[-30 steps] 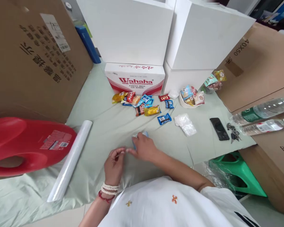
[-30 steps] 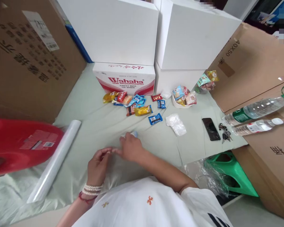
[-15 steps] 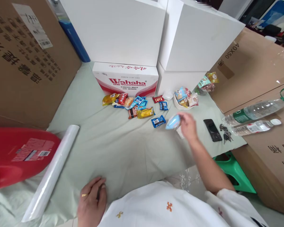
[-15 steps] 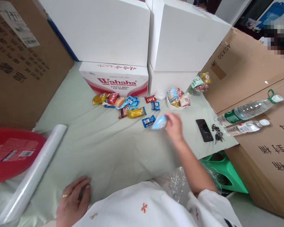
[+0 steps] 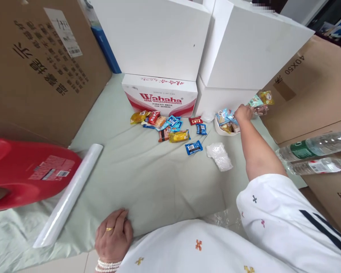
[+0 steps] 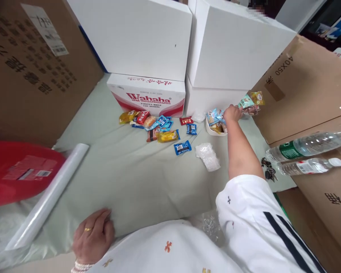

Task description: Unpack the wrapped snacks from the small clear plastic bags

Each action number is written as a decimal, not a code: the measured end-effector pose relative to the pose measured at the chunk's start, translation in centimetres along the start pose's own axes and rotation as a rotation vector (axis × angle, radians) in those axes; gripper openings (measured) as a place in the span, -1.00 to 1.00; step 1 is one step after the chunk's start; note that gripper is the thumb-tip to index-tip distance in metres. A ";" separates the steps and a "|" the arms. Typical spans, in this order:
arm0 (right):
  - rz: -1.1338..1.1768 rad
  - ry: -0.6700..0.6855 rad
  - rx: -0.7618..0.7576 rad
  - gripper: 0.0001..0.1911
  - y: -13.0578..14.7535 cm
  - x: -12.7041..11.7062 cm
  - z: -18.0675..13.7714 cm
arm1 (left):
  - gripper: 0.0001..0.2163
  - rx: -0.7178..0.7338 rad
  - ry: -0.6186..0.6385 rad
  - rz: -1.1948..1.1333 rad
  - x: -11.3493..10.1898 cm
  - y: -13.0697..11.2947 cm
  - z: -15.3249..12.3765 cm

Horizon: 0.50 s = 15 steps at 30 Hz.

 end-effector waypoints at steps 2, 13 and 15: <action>0.022 0.005 0.103 -0.63 -0.9 -0.5 -0.1 | -0.83 0.003 -0.012 -0.002 -0.1 0.0 0.0; -0.174 0.159 -0.306 -0.63 11.6 1.1 -5.0 | -0.77 -0.018 0.006 -0.070 0.6 0.4 -0.9; -0.228 0.284 -0.229 -0.64 13.8 4.0 -6.0 | -0.77 -0.015 0.014 -0.075 0.5 0.3 -0.7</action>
Point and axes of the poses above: each hand's wrist, its own z-axis towards the middle knuckle, its own x-axis out of the palm, y = z × x, the point moved 7 cm from there along z, towards the middle knuckle, and after that the axes turned 15 degrees about y, right-handed, at the moved point
